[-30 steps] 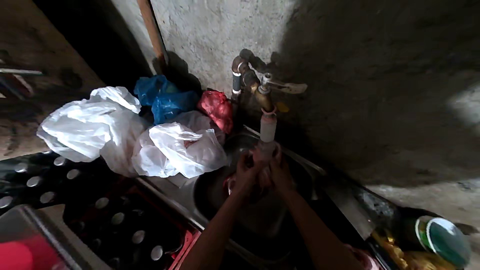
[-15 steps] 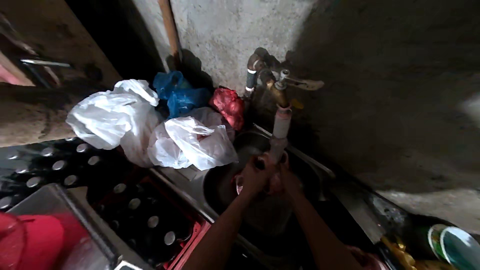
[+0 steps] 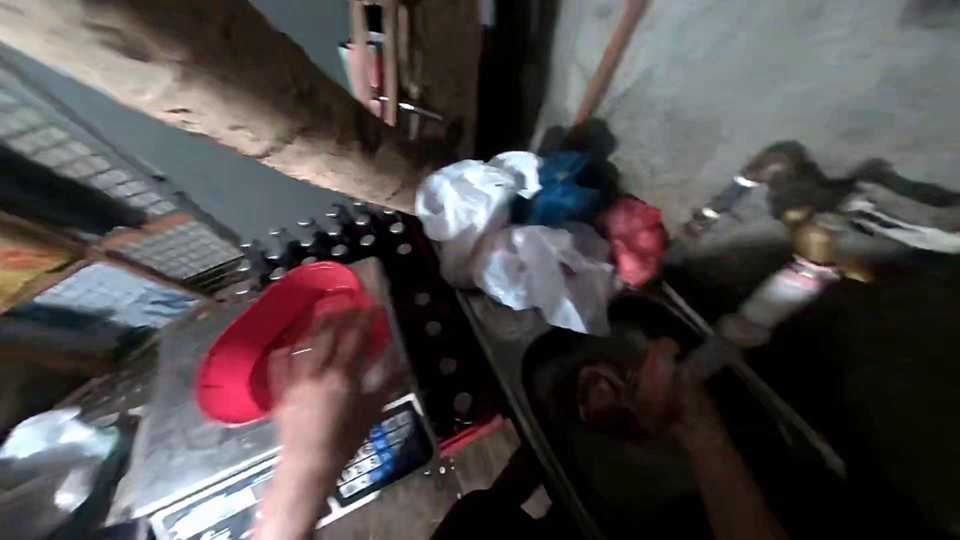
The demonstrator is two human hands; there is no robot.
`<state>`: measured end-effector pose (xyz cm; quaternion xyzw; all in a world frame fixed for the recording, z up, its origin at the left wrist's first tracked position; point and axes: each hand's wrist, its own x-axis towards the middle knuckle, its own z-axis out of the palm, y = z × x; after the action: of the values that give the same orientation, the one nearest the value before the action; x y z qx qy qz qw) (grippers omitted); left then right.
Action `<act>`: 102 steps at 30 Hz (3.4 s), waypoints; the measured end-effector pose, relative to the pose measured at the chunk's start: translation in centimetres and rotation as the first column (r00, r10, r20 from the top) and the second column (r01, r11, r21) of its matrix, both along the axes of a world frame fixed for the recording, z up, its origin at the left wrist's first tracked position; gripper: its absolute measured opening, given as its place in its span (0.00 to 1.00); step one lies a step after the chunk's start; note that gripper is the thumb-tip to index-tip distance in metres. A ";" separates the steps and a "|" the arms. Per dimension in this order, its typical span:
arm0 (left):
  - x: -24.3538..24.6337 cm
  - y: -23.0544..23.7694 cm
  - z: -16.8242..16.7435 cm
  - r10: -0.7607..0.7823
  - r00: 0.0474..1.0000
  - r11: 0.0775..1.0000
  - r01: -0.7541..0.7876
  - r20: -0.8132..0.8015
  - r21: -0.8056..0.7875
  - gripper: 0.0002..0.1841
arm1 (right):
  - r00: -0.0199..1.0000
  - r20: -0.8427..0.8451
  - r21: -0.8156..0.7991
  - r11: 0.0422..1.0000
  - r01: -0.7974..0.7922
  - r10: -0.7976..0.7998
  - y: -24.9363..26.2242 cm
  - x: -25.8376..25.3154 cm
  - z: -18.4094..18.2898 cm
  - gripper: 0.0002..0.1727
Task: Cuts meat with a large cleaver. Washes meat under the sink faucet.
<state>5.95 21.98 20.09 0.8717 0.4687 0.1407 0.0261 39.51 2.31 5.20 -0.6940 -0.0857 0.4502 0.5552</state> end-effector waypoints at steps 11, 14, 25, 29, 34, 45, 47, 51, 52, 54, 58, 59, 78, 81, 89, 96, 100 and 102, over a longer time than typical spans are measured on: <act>8.7 -8.8 -0.7 -0.686 0.726 0.702 0.643 -0.051 -0.306 0.09 | 0.916 0.290 -0.275 0.893 0.356 -0.276 -3.8 2.5 6.5 0.25; 17.2 -11.6 -5.2 -0.833 0.522 0.468 0.483 -0.186 -0.740 0.13 | 0.901 0.294 -0.272 0.876 0.398 -0.318 -5.0 3.5 7.7 0.25; 22.7 -12.3 -19.4 -0.843 0.534 0.388 0.689 0.066 -0.612 0.19 | 0.812 0.453 -0.601 0.799 -0.026 0.368 -3.9 0.4 1.5 0.31; 22.5 -11.0 -20.0 -0.825 0.557 0.417 0.715 0.096 -0.561 0.18 | 0.834 0.522 -0.617 0.754 0.224 0.180 -6.3 0.4 -2.0 0.36; 21.9 -11.3 -21.1 -0.799 0.563 0.430 0.781 0.213 -0.453 0.15 | 0.930 -0.079 -0.425 0.856 0.294 -0.359 -5.6 -0.6 -4.4 0.23; 28.3 -9.5 -18.2 -0.726 0.648 0.354 0.640 0.231 -0.682 0.45 | 0.891 0.062 -0.305 0.842 0.445 -0.449 -5.7 -1.2 -3.4 0.23; 29.4 -9.5 -18.0 -0.712 0.643 0.330 0.661 0.283 -0.674 0.43 | 0.872 0.081 -0.281 0.829 0.484 -0.482 -6.0 -1.2 -3.5 0.23; 28.2 -9.2 -19.5 -0.100 0.766 0.570 0.568 0.635 -0.594 0.26 | 0.783 0.060 -0.240 0.753 0.613 -0.619 -7.1 -1.1 -3.3 0.22; 27.6 -8.9 -20.6 0.063 0.797 0.610 0.446 0.601 -0.655 0.25 | 0.766 0.051 -0.213 0.742 0.636 -0.641 -7.4 -1.0 -3.0 0.22; 26.4 -8.3 -23.2 0.208 0.875 0.541 0.269 0.437 -0.797 0.24 | 0.728 0.014 -0.167 0.717 0.677 -0.685 -7.4 -0.4 -2.2 0.21; 27.0 -7.0 -24.3 -0.123 0.933 0.304 0.360 0.339 -0.882 0.23 | 0.680 -0.025 -0.158 0.674 0.721 -0.733 -7.5 0.5 -0.3 0.21; 27.6 -6.9 -24.2 -0.233 0.918 0.293 0.381 0.321 -0.877 0.22 | 0.679 -0.022 -0.166 0.673 0.721 -0.734 -7.6 0.6 0.1 0.21; 21.9 -12.7 -24.6 -0.053 0.974 0.568 0.211 0.221 -0.796 0.42 | 0.980 0.053 -0.504 0.843 0.190 -0.189 -3.5 3.7 -5.3 0.24; 22.3 -12.1 -24.4 -0.184 0.965 0.646 0.264 0.189 -0.716 0.46 | 0.989 0.112 -0.599 0.788 0.141 -0.092 -2.7 4.7 -5.5 0.26; 24.6 -12.0 -24.0 -0.408 0.912 0.734 0.305 -0.034 -0.606 0.35 | 0.969 0.244 -0.401 0.906 0.134 -0.035 -5.0 6.6 -8.0 0.24; 25.2 -11.9 -25.5 -0.656 0.700 0.655 0.342 -0.282 -0.673 0.25 | 0.942 0.156 -0.663 0.738 -0.124 0.298 -6.3 3.2 -6.9 0.32; 25.0 -13.0 -24.1 -0.749 0.619 0.562 0.402 -0.238 -0.723 0.22 | 0.956 0.226 -0.629 0.777 -0.004 0.188 -7.8 -0.6 -5.8 0.30; 25.5 -14.1 -22.3 -0.782 0.572 0.513 0.363 -0.249 -0.778 0.22 | 0.960 0.194 -0.680 0.733 -0.016 0.202 -7.9 -0.8 -4.8 0.29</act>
<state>31.49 7.86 -2.18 0.9090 0.1333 -0.3198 0.2318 38.71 -5.62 0.38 -0.8928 -0.0291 0.3897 0.2242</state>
